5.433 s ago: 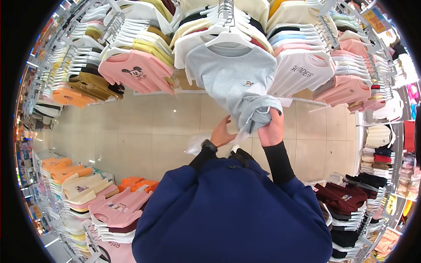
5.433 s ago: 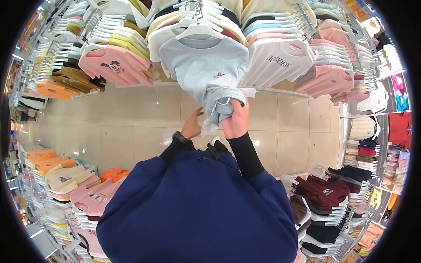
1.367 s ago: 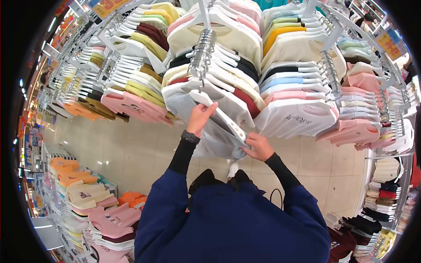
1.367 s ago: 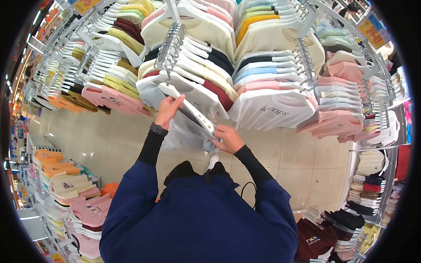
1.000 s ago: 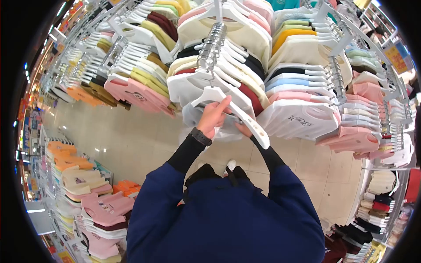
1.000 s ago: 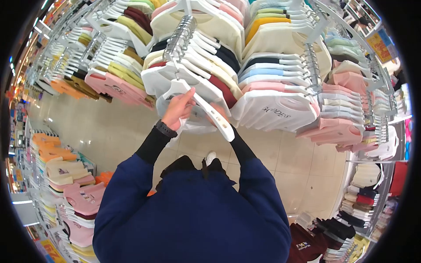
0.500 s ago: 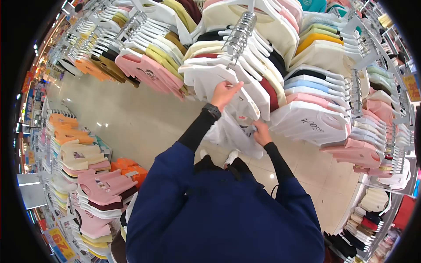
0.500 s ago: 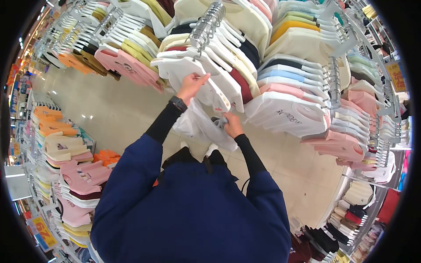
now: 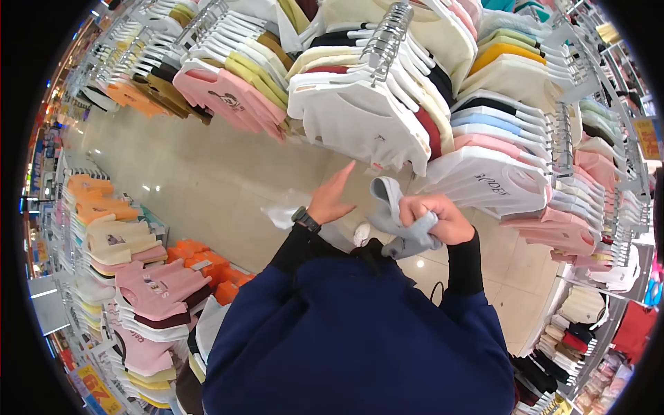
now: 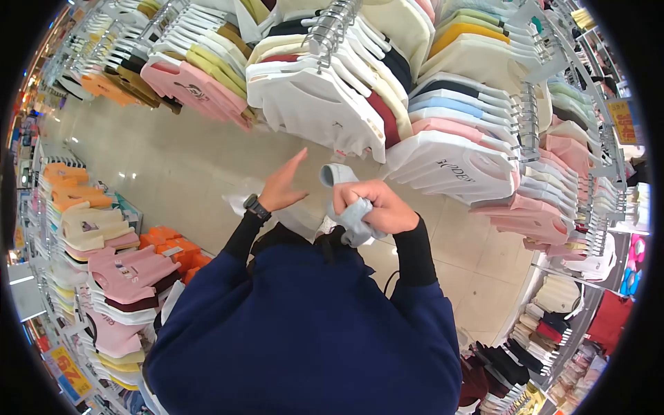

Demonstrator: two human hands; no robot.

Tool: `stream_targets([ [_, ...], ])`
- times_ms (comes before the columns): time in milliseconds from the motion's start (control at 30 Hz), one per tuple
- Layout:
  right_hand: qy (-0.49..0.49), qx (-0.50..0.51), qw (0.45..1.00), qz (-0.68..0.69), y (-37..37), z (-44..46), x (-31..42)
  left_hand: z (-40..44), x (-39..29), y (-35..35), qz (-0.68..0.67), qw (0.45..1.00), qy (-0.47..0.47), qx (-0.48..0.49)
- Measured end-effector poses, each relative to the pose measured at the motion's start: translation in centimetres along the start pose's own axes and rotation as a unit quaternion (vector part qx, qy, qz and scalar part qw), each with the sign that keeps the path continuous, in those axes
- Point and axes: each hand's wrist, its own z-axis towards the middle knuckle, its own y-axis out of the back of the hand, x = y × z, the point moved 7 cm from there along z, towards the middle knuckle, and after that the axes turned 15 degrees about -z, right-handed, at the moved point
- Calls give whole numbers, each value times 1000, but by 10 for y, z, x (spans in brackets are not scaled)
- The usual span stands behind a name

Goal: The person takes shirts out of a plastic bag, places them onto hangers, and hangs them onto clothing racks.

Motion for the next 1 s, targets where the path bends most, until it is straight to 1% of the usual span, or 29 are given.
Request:
stream_targets([
  [33,23,9,1000,18,-6,0,10,8,-11,1,-33,999,-27,-1],
  [133,67,12,993,97,-15,-1,30,21,-31,-1,-130,983,-54,117],
  [167,78,-11,991,111,-14,1,34,20,-12,-4,-214,963,-77,144],
  [267,37,-105,986,123,-8,6,39,5,-33,37,-273,948,-9,160],
  [333,32,-154,987,42,-2,13,47,-10,-46,84,-159,981,-3,107],
  [400,33,-210,977,-35,0,26,60,-31,-64,131,-179,981,25,72],
  [433,57,-234,955,-171,3,31,66,-42,-74,159,-137,989,16,56],
  [467,53,-258,925,-274,2,39,73,-55,-85,187,-94,995,10,39],
  [533,49,-295,832,-467,-7,56,88,-80,-107,241,-15,999,21,-28],
  [567,54,-333,808,-483,-13,66,88,-89,-120,260,13,999,14,-48],
  [667,33,-280,772,-569,-28,104,71,-117,-149,303,99,991,-7,-92],
  [700,84,-273,767,-575,-39,118,74,-126,-156,312,130,987,-11,-97],
  [733,77,-247,792,-553,-45,132,73,-135,-162,320,160,982,-14,-102],
  [800,58,-190,839,-507,-60,160,70,-152,-165,335,110,990,30,-77],
  [833,48,-154,886,-436,-68,172,66,-160,-163,341,83,993,52,-65],
  [900,21,-73,956,-284,-81,192,57,-182,-145,359,-39,995,71,-65],
  [933,5,-28,978,-207,-89,203,54,-193,-138,371,-100,990,77,-66],
  [967,43,21,978,-204,-98,214,59,-201,-144,384,-50,997,36,-48],
  [1000,50,44,977,-205,-109,224,61,-214,-143,392,-86,994,42,-46],
])
